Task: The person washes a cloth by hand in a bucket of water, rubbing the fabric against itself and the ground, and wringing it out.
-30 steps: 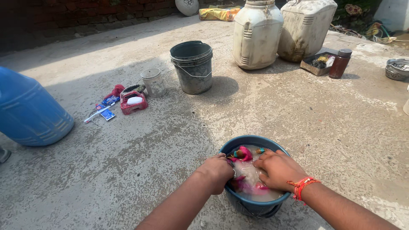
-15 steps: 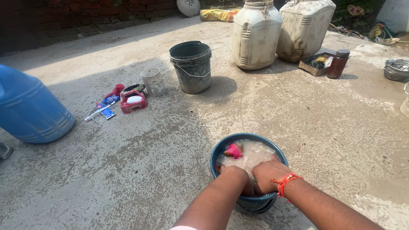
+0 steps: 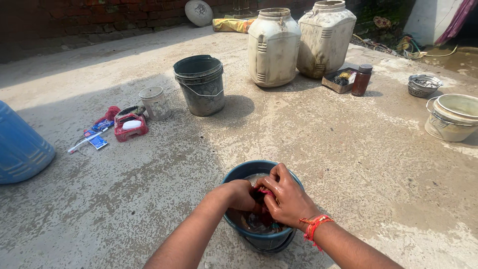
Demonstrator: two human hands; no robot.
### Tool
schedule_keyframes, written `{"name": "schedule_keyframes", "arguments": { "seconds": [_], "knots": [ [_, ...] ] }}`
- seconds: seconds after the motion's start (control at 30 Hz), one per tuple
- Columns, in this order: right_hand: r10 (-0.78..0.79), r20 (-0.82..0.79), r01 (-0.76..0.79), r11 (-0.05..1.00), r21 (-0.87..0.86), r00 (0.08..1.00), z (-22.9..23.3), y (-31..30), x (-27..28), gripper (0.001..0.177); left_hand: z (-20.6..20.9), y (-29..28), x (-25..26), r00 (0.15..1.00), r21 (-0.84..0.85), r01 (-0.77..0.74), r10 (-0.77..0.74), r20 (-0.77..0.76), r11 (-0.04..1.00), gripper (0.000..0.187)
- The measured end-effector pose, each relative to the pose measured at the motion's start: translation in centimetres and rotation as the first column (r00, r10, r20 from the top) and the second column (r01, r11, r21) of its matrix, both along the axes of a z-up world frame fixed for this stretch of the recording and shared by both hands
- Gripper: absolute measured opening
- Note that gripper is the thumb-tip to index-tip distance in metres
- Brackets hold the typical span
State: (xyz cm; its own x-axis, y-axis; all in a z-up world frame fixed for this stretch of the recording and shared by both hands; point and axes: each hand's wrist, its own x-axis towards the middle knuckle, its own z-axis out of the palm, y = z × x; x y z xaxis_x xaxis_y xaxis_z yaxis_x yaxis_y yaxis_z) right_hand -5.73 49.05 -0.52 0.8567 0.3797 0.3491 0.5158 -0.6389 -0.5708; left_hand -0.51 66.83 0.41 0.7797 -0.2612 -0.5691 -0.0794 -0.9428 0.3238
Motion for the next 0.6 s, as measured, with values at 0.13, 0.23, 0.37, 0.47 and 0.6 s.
{"name": "schedule_keyframes", "arguments": {
  "seconds": [0.13, 0.23, 0.37, 0.47, 0.6],
  "knots": [
    [0.008, -0.062, -0.027, 0.954, -0.3, 0.998, -0.3, 0.0, 0.9, 0.037, -0.2, -1.6, 0.0, 0.985, 0.178, 0.172, -0.167, -0.044, 0.969, 0.057],
    [0.121, -0.09, -0.15, 0.855, -0.496, 0.989, -1.2, -0.1, 1.8, 0.044, -3.7, -3.9, 0.2, 0.949, 0.379, 0.313, -0.266, -0.171, 0.871, 0.05],
    [0.049, -0.306, -0.24, 0.738, -0.631, 0.951, -1.9, 0.5, 2.2, 0.054, -7.4, -3.2, 0.8, 0.93, 0.377, 0.365, -0.311, -0.197, 0.851, 0.044],
    [0.028, -0.381, -0.297, 0.68, -0.671, 0.924, -2.3, 0.9, 2.6, 0.054, -7.1, -2.6, 1.3, 0.933, 0.37, 0.35, -0.287, -0.215, 0.861, 0.038],
    [0.008, -0.408, -0.303, 0.683, -0.665, 0.913, -2.1, 0.8, 2.7, 0.051, -3.8, -1.3, 2.0, 0.96, 0.292, 0.261, -0.214, -0.183, 0.92, 0.031]
  ]
}}
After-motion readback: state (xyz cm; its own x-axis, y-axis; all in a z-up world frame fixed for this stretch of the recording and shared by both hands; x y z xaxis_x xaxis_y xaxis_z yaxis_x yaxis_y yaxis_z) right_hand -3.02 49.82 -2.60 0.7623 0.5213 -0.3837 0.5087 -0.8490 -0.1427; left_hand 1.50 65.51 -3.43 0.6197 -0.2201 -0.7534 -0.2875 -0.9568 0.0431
